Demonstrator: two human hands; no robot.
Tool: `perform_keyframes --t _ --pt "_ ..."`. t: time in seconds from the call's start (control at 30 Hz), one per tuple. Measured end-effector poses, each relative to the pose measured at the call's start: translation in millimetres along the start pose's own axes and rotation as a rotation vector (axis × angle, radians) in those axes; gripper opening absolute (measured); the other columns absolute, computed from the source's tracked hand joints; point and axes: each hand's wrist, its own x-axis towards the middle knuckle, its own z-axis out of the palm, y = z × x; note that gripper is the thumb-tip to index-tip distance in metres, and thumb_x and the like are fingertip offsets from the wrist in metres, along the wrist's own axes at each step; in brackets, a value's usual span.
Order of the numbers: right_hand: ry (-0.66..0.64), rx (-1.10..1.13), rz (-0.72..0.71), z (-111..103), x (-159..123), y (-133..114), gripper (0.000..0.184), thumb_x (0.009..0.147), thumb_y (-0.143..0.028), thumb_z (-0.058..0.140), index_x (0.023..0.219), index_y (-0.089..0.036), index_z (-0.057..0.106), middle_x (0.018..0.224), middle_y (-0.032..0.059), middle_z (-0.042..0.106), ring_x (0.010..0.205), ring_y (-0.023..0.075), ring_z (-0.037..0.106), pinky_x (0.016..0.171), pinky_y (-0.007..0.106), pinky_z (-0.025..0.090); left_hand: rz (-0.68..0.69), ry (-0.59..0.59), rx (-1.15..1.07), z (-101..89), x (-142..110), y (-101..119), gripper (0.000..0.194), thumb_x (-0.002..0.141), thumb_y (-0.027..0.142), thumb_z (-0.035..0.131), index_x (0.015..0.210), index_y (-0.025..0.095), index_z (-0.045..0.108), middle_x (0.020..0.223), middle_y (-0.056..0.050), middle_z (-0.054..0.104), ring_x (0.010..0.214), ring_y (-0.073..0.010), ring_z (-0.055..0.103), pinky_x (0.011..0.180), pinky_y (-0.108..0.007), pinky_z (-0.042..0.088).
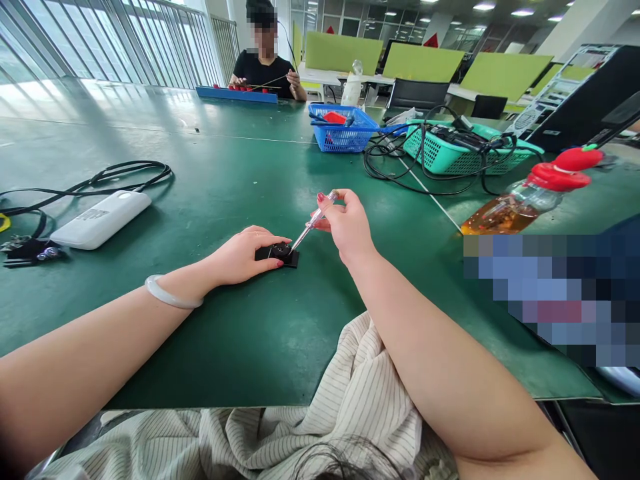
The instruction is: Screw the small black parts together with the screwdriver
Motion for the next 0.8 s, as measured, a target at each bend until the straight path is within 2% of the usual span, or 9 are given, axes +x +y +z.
perform_keyframes --t 0.2,0.43,0.57,0.8 --pt "-0.069 -0.015 -0.105 3 -2 1 0.044 0.084 -0.063 0.073 0.078 -0.025 0.054 0.065 -0.0047 0.061 0.055 0.0103 0.060 0.062 0.028 0.056 -0.005 0.003 0.014 0.1 0 0 0.047 0.089 0.041 0.064 0.133 0.025 0.071 0.115 -0.007 0.077 0.119 -0.0298 0.062 0.110 -0.046 0.048" --pt "-0.105 -0.031 -0.175 3 -5 -2 0.038 0.090 -0.050 0.068 0.068 -0.024 0.053 0.053 -0.0071 0.046 0.048 0.0081 0.043 0.052 0.025 0.042 -0.024 -0.003 0.008 0.0 0 0 0.049 0.090 0.042 0.065 0.135 0.024 0.070 0.117 -0.008 0.076 0.121 -0.0308 0.060 0.111 -0.047 0.048" --pt "-0.131 -0.052 -0.211 3 -7 -4 0.029 0.091 -0.039 0.062 0.068 -0.024 0.053 0.052 -0.0077 0.043 0.046 0.0081 0.039 0.051 0.025 0.040 -0.012 -0.005 0.009 -0.1 0 -1 0.047 0.090 0.041 0.065 0.134 0.025 0.070 0.117 -0.007 0.077 0.120 -0.0302 0.061 0.111 -0.047 0.048" --pt "-0.247 -0.172 -0.382 1 -16 -7 0.024 0.093 -0.039 0.055 0.074 -0.024 0.056 0.062 -0.0053 0.047 0.053 0.0094 0.041 0.054 0.027 0.035 -0.017 -0.001 0.012 -0.1 -1 0 0.048 0.090 0.040 0.066 0.135 0.025 0.070 0.119 -0.008 0.076 0.120 -0.0306 0.061 0.112 -0.048 0.047"
